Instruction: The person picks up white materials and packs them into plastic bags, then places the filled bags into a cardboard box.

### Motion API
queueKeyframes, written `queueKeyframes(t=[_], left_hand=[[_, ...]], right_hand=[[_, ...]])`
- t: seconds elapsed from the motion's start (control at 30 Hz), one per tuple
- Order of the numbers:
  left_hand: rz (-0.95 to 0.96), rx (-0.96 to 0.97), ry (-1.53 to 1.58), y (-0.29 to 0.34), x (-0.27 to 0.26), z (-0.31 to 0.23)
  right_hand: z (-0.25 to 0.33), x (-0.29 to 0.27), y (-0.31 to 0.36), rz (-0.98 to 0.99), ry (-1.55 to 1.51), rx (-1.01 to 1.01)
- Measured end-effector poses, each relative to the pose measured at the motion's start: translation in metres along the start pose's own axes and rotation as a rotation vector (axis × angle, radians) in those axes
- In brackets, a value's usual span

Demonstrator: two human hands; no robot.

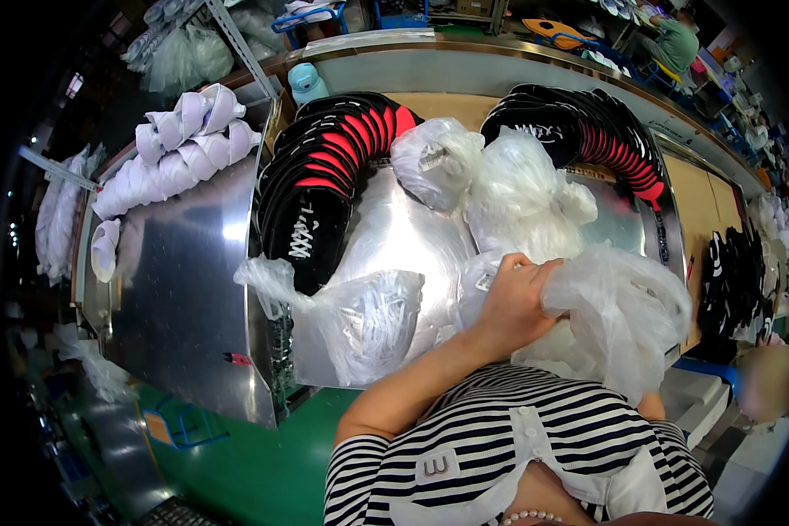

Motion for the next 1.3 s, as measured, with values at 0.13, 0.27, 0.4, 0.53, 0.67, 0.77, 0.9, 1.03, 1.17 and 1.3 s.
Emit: queueKeyframes(t=[0.13,0.27,0.4,0.53,0.67,0.77,0.9,1.03,1.17,1.3], left_hand=[[-0.149,0.078,-0.069,-0.001,-0.015,-0.010],[-0.223,0.111,0.197,-0.016,0.009,-0.051],[-0.138,0.087,0.251,-0.017,0.024,-0.077],[-0.311,0.323,-0.160,-0.015,-0.002,-0.111],[-0.107,0.300,-0.298,-0.016,0.009,-0.111],[0.233,0.042,-0.259,-0.010,0.028,-0.089],[0.312,-0.181,-0.149,-0.016,0.027,-0.066],[0.288,-0.298,0.559,-0.006,0.015,-0.048],[0.065,0.109,0.164,0.015,-0.008,-0.064],[0.311,0.533,0.327,0.019,0.015,-0.119]], right_hand=[[0.013,-0.006,0.011,-0.044,0.009,-0.082],[0.019,0.000,0.019,-0.055,0.037,-0.144],[0.011,0.018,0.023,0.027,0.090,-0.139],[0.019,0.023,0.034,0.116,0.155,-0.104],[0.019,0.028,0.045,0.244,0.194,-0.021],[0.010,0.037,0.049,0.358,0.200,0.077],[0.002,0.050,0.050,0.417,0.223,0.177],[0.016,0.022,0.039,0.164,0.226,0.274],[0.012,-0.015,0.003,0.209,0.033,0.341],[0.025,0.008,0.003,0.308,0.475,0.379]])
Point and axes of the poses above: each hand's wrist, its own y-axis away from the middle knuckle, its own x-axis out of the palm, z = x × y, the point moved 6 cm from there along -y, towards the middle knuckle, and after that the axes turned 4 degrees about -y, right-handed, at the moved point
